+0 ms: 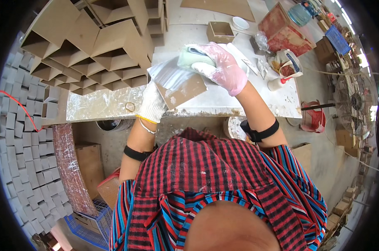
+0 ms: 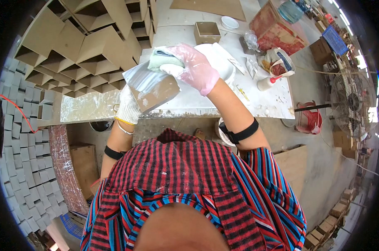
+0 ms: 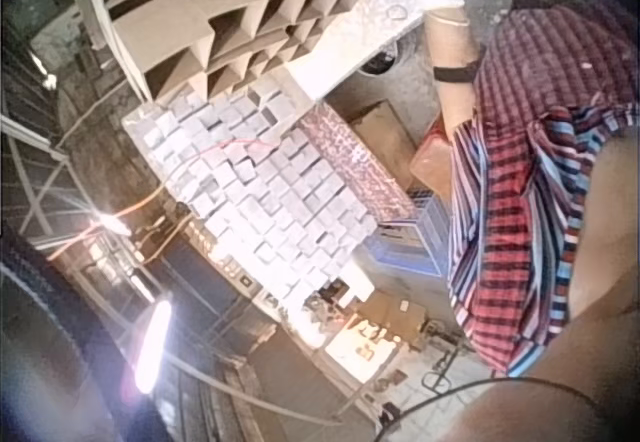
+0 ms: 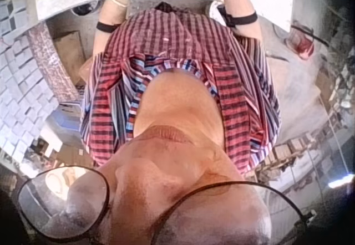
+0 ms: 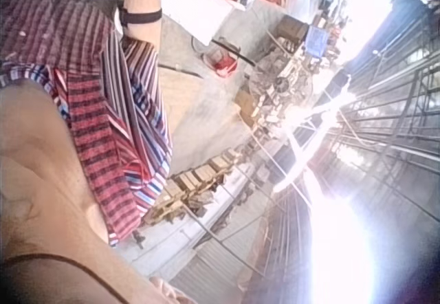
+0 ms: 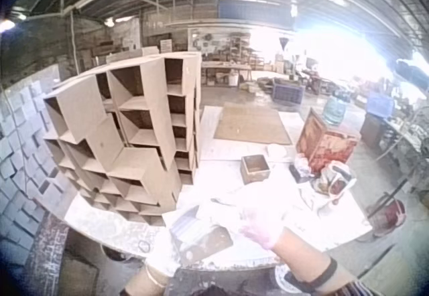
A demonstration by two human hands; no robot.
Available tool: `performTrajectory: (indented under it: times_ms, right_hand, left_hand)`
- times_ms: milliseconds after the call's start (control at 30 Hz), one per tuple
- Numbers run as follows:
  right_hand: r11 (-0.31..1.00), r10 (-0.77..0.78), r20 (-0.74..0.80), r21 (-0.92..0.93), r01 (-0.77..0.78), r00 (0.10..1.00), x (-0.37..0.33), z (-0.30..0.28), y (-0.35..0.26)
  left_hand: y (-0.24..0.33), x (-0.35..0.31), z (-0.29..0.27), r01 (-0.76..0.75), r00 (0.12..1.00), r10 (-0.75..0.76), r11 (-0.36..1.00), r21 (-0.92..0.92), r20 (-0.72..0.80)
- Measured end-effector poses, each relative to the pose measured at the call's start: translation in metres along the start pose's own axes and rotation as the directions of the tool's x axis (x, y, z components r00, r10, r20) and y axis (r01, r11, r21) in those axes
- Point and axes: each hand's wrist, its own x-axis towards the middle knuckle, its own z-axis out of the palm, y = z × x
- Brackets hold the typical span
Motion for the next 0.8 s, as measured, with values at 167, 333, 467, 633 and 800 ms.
performTrajectory:
  times_ms: [167,333,467,633,800]
  right_hand:
    - [0.978,-0.209,0.043,0.019,0.209,0.977,0.009,0.019,0.000]
    - [0.937,-0.270,0.151,0.269,0.223,0.951,-0.029,0.022,-0.005]
    - [0.924,-0.257,0.213,0.341,0.175,0.943,-0.020,0.010,-0.022]
    - [0.948,-0.286,0.040,0.159,0.276,0.958,0.004,0.022,-0.005]
    - [0.935,-0.302,0.269,0.270,0.230,0.915,-0.029,0.012,-0.024]
  left_hand:
    - [-0.003,0.013,0.000,0.103,0.994,-0.108,0.952,-0.287,-0.001]
    - [-0.004,0.010,-0.004,0.027,0.981,-0.065,0.978,-0.206,-0.182]
    - [-0.002,0.019,-0.017,0.052,0.991,-0.088,0.945,-0.322,-0.099]
    - [-0.015,0.025,-0.048,-0.014,0.999,0.009,0.992,-0.129,-0.035]
    - [-0.018,0.027,-0.073,0.179,0.937,-0.008,0.869,-0.462,0.349]
